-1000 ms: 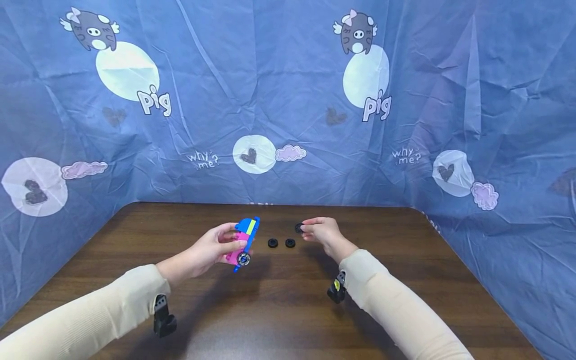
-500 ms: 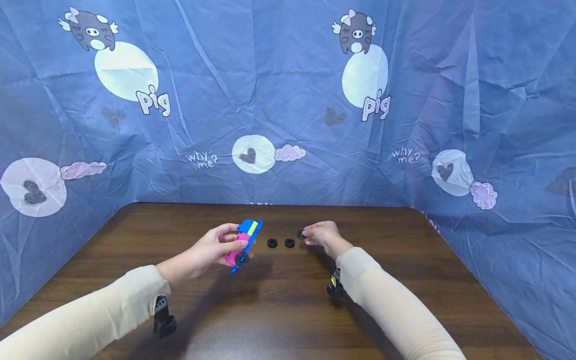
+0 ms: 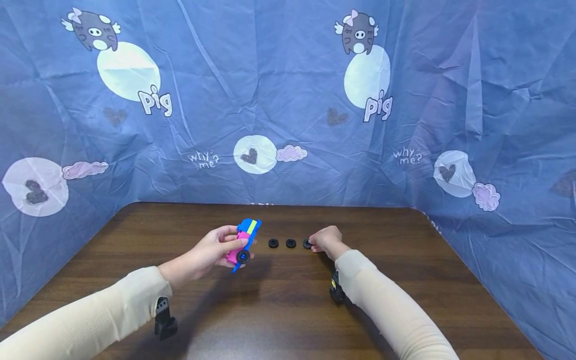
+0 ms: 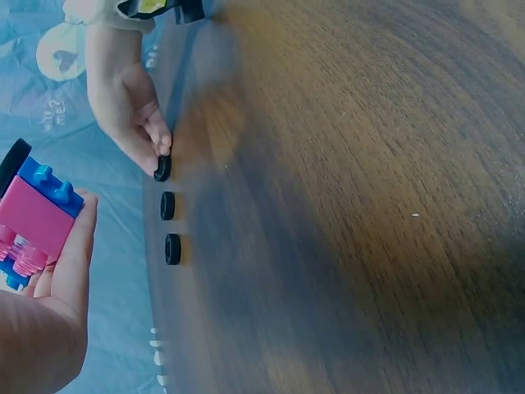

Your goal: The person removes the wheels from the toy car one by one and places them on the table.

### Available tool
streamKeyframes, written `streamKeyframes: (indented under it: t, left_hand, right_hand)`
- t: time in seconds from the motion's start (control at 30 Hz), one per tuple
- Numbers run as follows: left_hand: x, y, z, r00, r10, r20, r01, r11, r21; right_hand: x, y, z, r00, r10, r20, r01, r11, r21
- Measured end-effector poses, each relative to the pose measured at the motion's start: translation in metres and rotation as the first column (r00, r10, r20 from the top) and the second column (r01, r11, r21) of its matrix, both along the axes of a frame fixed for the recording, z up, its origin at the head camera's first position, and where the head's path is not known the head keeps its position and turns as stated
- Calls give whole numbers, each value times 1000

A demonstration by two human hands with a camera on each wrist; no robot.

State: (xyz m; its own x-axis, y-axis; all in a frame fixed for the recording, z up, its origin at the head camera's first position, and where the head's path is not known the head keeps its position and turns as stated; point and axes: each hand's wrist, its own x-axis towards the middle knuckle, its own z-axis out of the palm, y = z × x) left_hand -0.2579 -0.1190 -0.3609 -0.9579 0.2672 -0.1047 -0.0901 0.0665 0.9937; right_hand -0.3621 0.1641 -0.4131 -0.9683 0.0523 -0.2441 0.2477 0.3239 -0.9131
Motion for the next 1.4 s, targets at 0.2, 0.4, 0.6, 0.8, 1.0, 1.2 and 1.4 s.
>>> streamKeyframes:
  t: [0.2, 0.4, 0.6, 0.8, 1.0, 1.2, 1.4]
  left_hand:
    - [1, 0, 1, 1000, 13, 3, -13, 1000, -4]
    - [2, 0, 0, 1000, -6, 15, 6, 1000, -16]
    - [3, 3, 0, 996, -90, 21, 89, 996, 10]
    - [2, 6, 0, 994, -111, 7, 111, 993, 43]
    - [2, 6, 1, 996, -81, 34, 79, 996, 48]
    - [3, 9, -1, 995, -100, 21, 98, 993, 58]
    - [1, 7, -4, 996, -90, -2, 90, 995, 50]
  right_hand:
    - [-2, -3, 0, 999, -39, -9, 40, 998, 51]
    - [-4, -5, 0, 999, -51, -4, 51, 997, 59]
    - [-3, -3, 1, 999, -45, -7, 45, 997, 70]
    - [-2, 3, 8, 997, -68, -23, 70, 993, 93]
    - [6, 4, 22, 999, -14, -45, 16, 998, 57]
    - [13, 2, 31, 998, 58, -29, -57, 998, 32]
    - [20, -5, 38, 993, 113, -23, -112, 993, 35]
